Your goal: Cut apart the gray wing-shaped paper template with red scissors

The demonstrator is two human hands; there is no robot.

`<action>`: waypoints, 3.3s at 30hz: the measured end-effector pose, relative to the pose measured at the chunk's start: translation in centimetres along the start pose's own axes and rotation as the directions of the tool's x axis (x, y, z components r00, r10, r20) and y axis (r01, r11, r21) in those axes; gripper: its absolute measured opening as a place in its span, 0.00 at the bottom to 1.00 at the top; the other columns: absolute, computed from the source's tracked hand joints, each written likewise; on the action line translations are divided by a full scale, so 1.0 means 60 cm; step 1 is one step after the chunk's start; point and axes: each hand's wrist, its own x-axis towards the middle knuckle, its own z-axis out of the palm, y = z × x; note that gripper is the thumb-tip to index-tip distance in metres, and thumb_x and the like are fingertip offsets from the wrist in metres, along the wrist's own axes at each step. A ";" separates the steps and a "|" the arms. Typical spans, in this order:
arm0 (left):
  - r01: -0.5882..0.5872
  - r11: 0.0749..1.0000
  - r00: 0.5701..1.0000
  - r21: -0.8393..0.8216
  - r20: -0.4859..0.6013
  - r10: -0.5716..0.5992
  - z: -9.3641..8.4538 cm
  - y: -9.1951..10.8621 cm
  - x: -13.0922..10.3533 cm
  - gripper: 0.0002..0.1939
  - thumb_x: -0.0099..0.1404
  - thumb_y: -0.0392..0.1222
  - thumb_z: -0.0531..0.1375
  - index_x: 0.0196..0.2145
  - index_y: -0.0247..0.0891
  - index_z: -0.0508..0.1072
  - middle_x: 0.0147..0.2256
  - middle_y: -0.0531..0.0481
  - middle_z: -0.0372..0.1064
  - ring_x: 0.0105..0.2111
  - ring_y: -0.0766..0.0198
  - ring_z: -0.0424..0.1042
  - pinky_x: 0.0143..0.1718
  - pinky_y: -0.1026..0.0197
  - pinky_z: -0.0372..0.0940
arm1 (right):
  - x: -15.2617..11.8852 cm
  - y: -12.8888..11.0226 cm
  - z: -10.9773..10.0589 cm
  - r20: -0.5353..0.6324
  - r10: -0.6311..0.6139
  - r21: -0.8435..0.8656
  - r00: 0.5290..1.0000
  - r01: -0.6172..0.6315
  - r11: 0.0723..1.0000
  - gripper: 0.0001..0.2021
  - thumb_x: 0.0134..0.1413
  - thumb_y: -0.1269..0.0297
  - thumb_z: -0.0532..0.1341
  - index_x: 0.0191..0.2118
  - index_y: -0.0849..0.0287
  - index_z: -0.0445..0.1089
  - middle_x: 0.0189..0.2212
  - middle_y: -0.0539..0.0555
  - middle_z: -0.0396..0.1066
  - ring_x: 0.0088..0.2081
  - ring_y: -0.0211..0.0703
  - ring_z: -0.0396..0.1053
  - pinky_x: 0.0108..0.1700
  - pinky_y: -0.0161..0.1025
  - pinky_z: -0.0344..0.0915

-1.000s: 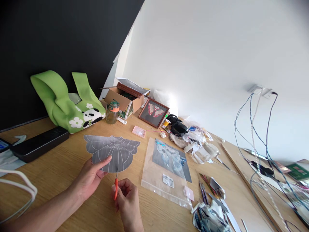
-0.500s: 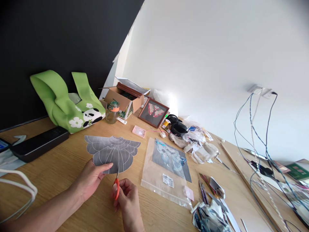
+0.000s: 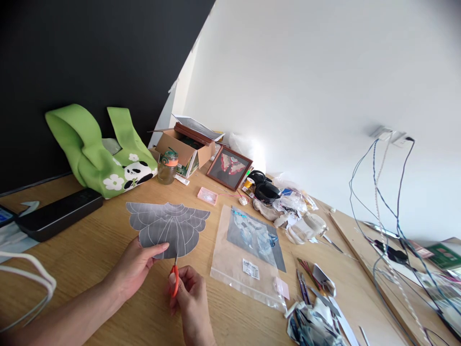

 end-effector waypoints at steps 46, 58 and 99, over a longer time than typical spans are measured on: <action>-0.030 1.000 0.999 0.003 0.027 0.030 0.003 -0.004 -0.003 0.19 0.44 0.38 0.72 0.36 0.38 0.76 0.35 0.48 0.79 0.40 0.56 0.76 0.43 0.57 0.67 | 0.000 -0.001 0.000 -0.041 -0.052 -0.021 0.998 0.051 0.998 0.22 0.49 0.45 0.67 0.28 0.61 0.65 0.22 0.46 0.62 0.18 0.28 0.54 0.19 0.29 0.52; -0.051 0.998 0.998 0.037 0.036 0.049 0.000 -0.006 0.000 0.21 0.46 0.39 0.71 0.40 0.37 0.75 0.38 0.47 0.79 0.40 0.56 0.74 0.45 0.55 0.65 | 0.002 -0.003 0.001 -0.060 -0.027 -0.029 0.998 0.026 0.999 0.25 0.45 0.42 0.68 0.27 0.61 0.64 0.20 0.45 0.60 0.18 0.28 0.53 0.18 0.29 0.51; -0.010 0.999 1.000 -0.045 -0.012 0.009 0.005 0.001 -0.002 0.22 0.41 0.39 0.73 0.36 0.36 0.76 0.34 0.47 0.79 0.37 0.56 0.76 0.40 0.58 0.67 | 0.001 -0.002 0.000 -0.026 -0.024 -0.033 0.999 0.023 0.999 0.23 0.48 0.45 0.67 0.28 0.61 0.64 0.22 0.46 0.62 0.19 0.28 0.55 0.20 0.29 0.53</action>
